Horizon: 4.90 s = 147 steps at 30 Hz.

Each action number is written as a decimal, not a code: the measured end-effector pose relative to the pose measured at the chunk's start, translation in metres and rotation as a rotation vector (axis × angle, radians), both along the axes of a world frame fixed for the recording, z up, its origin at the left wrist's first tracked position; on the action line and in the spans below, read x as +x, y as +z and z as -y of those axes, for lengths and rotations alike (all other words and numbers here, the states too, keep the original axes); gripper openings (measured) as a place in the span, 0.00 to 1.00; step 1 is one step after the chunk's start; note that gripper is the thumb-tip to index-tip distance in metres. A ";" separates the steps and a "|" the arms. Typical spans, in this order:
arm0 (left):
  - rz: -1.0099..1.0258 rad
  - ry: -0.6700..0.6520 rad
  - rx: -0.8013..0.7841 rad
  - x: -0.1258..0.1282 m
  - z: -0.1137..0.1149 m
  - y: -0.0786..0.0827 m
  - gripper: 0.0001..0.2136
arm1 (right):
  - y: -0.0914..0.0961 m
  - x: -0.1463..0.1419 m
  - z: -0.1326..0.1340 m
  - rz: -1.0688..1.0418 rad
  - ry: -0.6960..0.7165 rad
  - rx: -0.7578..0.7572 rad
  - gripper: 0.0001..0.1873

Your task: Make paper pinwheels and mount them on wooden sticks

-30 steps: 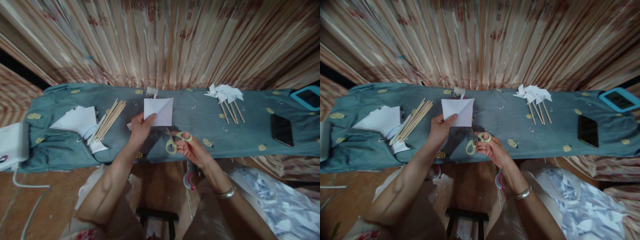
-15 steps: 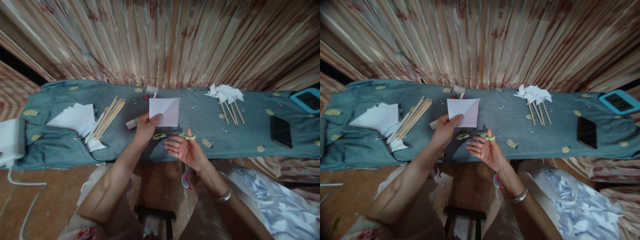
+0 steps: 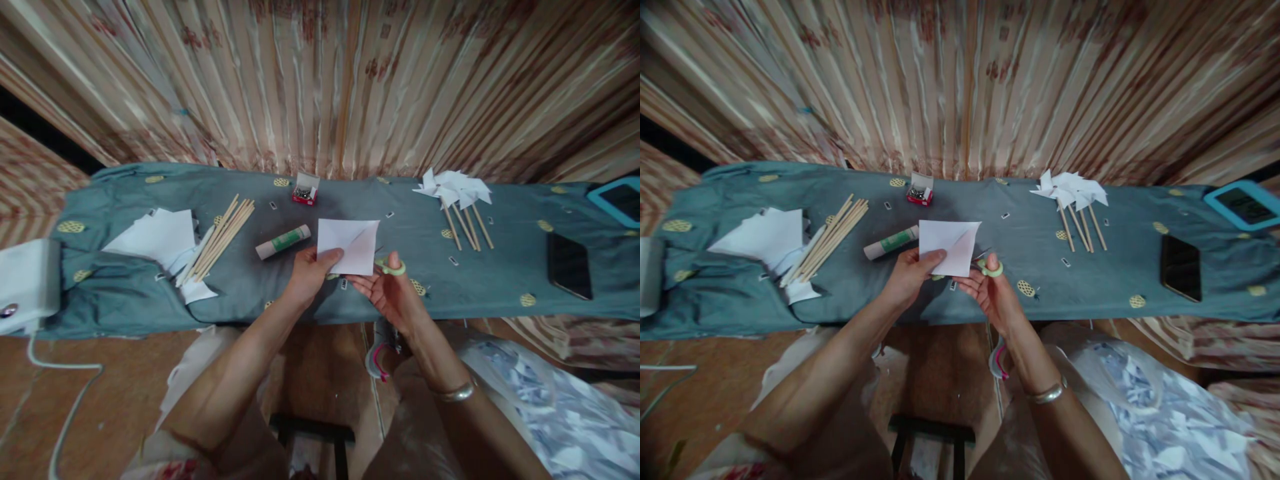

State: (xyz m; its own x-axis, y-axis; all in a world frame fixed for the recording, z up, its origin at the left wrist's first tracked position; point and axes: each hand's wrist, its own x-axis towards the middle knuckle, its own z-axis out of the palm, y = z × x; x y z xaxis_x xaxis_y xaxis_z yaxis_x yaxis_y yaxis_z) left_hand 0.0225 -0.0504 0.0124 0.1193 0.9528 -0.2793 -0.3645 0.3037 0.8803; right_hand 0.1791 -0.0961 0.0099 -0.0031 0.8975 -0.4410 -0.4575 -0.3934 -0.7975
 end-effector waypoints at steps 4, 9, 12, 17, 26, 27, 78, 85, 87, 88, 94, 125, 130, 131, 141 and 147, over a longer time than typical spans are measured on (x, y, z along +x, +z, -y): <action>0.076 0.025 -0.031 0.002 0.004 0.001 0.17 | -0.003 -0.005 -0.002 0.040 -0.005 0.008 0.32; 0.137 0.004 -0.071 0.006 0.012 0.000 0.19 | -0.008 -0.014 -0.002 0.026 -0.049 0.019 0.24; 0.159 -0.021 -0.076 0.006 0.015 0.001 0.19 | -0.009 -0.018 -0.001 0.044 -0.036 0.053 0.21; 0.161 -0.001 -0.093 0.004 0.015 0.004 0.19 | -0.016 -0.027 0.002 0.027 0.004 0.047 0.22; 0.183 -0.001 -0.084 -0.009 0.009 0.010 0.18 | -0.002 -0.046 -0.004 0.112 0.060 0.102 0.23; 0.209 0.007 -0.088 -0.010 0.008 0.012 0.18 | 0.001 -0.049 -0.004 0.126 0.087 0.110 0.22; 0.035 0.108 0.110 -0.025 -0.010 0.011 0.15 | 0.003 -0.027 0.021 -0.174 0.336 -0.117 0.20; -0.257 0.206 0.294 -0.049 -0.027 0.010 0.09 | 0.004 0.004 0.033 0.011 0.281 0.040 0.25; -0.305 0.192 0.317 -0.050 -0.027 0.010 0.08 | 0.005 0.008 0.035 0.048 0.324 0.122 0.26; -0.327 0.186 0.322 -0.050 -0.027 0.010 0.08 | 0.005 0.009 0.036 0.063 0.347 0.153 0.27; -0.338 0.136 0.277 -0.042 -0.023 0.011 0.07 | 0.005 0.009 0.033 0.153 0.409 0.172 0.25; -0.313 0.121 0.189 -0.037 -0.017 0.010 0.06 | 0.010 0.007 0.030 0.193 0.378 0.143 0.21; -0.315 0.128 0.183 -0.037 -0.019 0.008 0.06 | 0.010 0.007 0.030 0.202 0.387 0.139 0.22; -0.316 0.124 0.191 -0.037 -0.019 0.007 0.06 | 0.010 0.007 0.030 0.197 0.389 0.140 0.22; -0.279 0.107 0.182 -0.038 -0.018 0.007 0.05 | 0.012 0.008 0.030 0.209 0.409 0.147 0.20; -0.312 0.088 0.231 -0.039 -0.019 0.005 0.06 | 0.011 0.007 0.030 0.214 0.392 0.133 0.19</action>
State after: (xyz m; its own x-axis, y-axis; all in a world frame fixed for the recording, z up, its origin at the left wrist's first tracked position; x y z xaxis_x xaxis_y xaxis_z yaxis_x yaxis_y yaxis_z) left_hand -0.0167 -0.0318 0.0178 -0.0227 0.9975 -0.0662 -0.0847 0.0641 0.9943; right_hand 0.1866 -0.1261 0.0211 -0.2748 0.8956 -0.3498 -0.1148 -0.3918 -0.9129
